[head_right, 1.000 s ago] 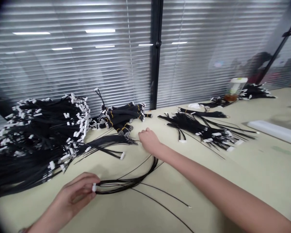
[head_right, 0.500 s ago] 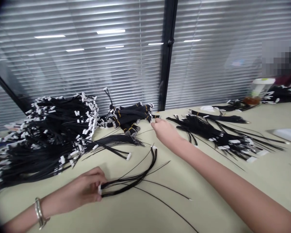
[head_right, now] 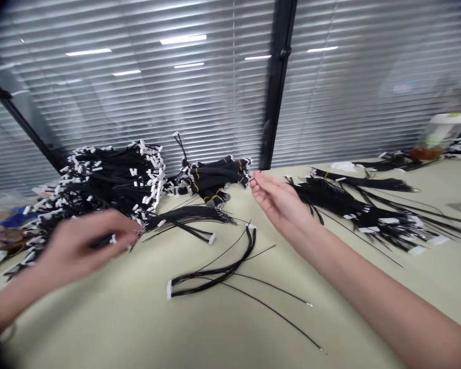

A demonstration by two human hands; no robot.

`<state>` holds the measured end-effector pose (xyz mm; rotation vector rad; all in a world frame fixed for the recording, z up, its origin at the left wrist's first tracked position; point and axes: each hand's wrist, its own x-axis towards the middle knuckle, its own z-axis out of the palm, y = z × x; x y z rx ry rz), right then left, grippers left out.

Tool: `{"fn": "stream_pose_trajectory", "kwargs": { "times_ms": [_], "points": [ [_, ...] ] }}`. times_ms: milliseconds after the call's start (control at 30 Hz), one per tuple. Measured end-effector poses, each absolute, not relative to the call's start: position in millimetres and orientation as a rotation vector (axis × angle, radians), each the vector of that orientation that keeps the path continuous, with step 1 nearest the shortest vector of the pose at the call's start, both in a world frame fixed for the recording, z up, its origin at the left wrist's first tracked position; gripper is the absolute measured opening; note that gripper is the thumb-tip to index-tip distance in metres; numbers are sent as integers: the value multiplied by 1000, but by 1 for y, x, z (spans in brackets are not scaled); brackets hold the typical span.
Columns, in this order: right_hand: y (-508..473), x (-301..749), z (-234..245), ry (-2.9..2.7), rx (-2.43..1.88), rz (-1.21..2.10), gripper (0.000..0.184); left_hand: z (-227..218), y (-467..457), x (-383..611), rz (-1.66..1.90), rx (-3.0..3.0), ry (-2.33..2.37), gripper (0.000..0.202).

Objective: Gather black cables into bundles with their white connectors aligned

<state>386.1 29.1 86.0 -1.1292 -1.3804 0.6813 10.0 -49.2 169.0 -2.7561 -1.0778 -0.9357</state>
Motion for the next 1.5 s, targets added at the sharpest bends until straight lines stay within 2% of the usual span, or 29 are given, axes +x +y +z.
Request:
{"fn": "stream_pose_trajectory", "kwargs": {
  "times_ms": [100,167,200,333,467,567,700,867,967,1067,1233,1500],
  "points": [
    [-10,353,95,-1039,-824,1145,22,115,-52,40,-506,-3049,-1228,21],
    [-38,327,93,-1005,-793,1299,18,83,-55,53,-329,-3144,-1328,36],
    [-50,315,90,-1017,-812,1360,18,72,-54,58,-291,-3179,-1356,38],
    [-79,280,70,-1177,-864,1448,19,58,-40,71,-361,-3342,-1577,22],
    [-89,271,47,-1576,-907,1233,15,60,-25,78,-342,-3507,-1698,14],
    [-94,274,34,-1853,-989,986,18,58,-27,83,-493,-3537,-1777,10],
    [-98,278,22,-1974,-938,711,21,53,-43,90,-817,-3433,-1914,6],
    [-104,284,27,-2212,-671,344,22,45,-63,93,-1451,-3160,-2076,11],
    [-109,288,35,-2414,-598,220,27,41,-69,92,-1608,-3104,-2183,11],
    [-111,287,37,-2461,-679,357,24,38,-70,91,-1616,-3091,-2286,11],
    [-113,285,31,-2207,-980,709,17,35,-64,89,-1758,-3101,-2282,18],
    [-100,283,19,-1858,-1111,1227,23,33,-58,81,-1462,-3339,-2243,14]
  ]
}}
